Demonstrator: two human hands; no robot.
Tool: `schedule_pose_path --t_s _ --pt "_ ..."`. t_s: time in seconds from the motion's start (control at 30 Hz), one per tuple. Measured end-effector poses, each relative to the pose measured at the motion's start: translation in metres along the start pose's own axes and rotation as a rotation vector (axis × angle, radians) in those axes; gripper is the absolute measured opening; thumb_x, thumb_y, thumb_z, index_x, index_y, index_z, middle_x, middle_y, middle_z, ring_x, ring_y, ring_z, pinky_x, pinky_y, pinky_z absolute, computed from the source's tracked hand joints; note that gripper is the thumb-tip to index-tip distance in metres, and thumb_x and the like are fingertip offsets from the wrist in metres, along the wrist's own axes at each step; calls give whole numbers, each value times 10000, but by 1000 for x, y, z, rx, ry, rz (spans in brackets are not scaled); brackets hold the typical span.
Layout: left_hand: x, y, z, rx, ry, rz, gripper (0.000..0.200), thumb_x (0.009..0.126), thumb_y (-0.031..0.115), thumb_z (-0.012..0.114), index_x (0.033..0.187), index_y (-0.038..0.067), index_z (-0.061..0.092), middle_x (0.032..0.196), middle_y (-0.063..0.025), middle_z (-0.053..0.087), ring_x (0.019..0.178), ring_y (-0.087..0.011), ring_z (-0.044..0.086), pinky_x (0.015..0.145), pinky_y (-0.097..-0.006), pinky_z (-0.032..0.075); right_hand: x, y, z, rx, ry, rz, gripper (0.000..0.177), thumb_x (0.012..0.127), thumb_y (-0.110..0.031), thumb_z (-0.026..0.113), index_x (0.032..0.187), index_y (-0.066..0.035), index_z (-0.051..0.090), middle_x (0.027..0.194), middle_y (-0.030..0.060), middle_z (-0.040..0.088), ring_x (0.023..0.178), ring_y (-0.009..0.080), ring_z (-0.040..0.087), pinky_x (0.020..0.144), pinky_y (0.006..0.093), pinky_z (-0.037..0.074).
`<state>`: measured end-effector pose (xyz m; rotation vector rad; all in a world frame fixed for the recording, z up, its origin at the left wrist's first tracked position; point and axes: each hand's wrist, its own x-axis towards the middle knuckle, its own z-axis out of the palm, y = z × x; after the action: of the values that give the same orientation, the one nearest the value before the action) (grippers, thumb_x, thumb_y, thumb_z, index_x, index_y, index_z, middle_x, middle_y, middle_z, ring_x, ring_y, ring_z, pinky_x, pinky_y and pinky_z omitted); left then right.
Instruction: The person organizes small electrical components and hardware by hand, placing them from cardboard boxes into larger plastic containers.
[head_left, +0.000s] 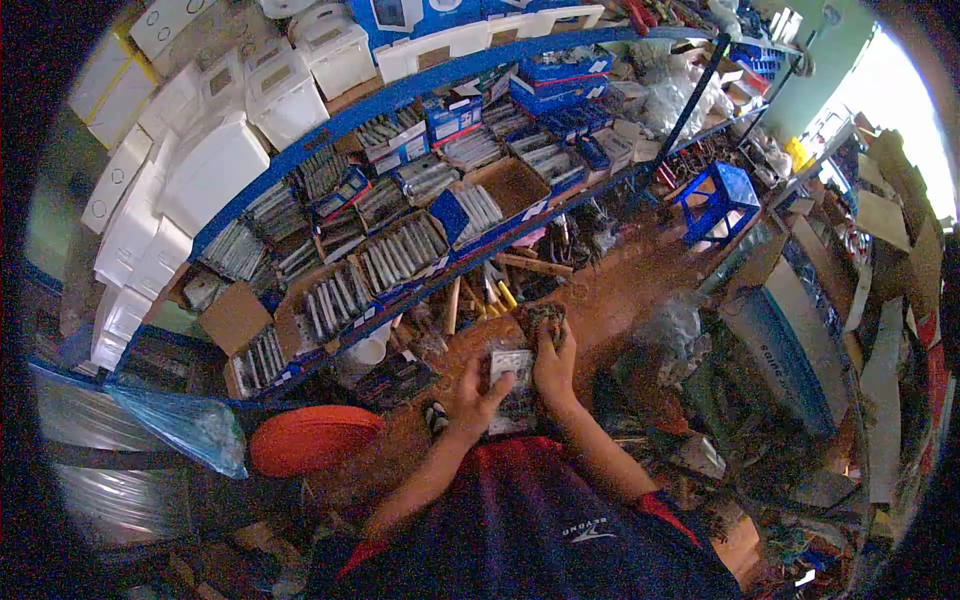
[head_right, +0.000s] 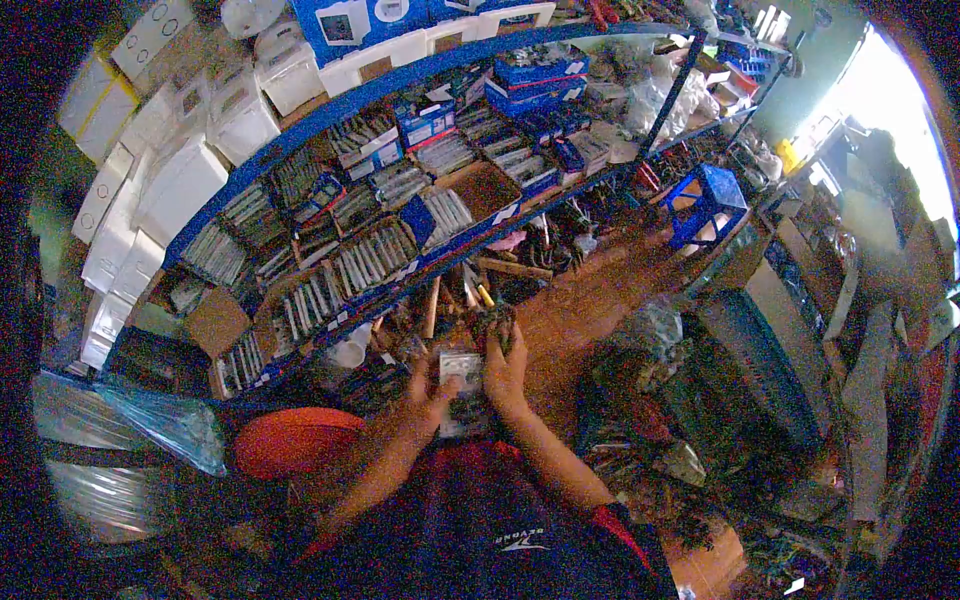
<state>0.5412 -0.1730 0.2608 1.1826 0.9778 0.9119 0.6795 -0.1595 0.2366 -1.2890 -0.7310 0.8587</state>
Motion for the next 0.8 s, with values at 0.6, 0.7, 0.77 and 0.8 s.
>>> schedule_pose_path --t_s 0.6,0.7,0.77,0.8 --pt "23 27 0 -545 314 -183 683 908 213 485 1442 141 66 1457 -78 188 1239 -280 364 987 -381 373 -36 -11 2 -82 -470 8 581 938 -348 432 1372 -4 253 1395 136 300 1310 241 253 1075 342 193" --pt "22 21 0 -429 419 -116 676 909 205 478 1440 131 66 1426 -101 262 1207 -285 403 982 -383 376 -43 4 -1 -122 -449 150 555 922 -244 506 1350 27 280 1378 153 332 1288 241 290 1057 323 226" --pt "23 -5 -9 -351 491 -86 668 912 228 488 1431 90 90 1425 -126 261 1231 -280 370 1008 -377 329 -42 5 -8 -169 -480 208 567 912 -256 530 1344 26 294 1382 173 349 1284 260 316 1051 334 250" --pt "24 -24 -13 -325 532 -72 670 914 253 499 1423 51 112 1435 -144 238 1266 -276 327 1035 -370 281 -40 0 -12 -211 -513 196 549 909 -256 534 1324 30 319 1348 176 390 1256 262 354 1034 338 276"
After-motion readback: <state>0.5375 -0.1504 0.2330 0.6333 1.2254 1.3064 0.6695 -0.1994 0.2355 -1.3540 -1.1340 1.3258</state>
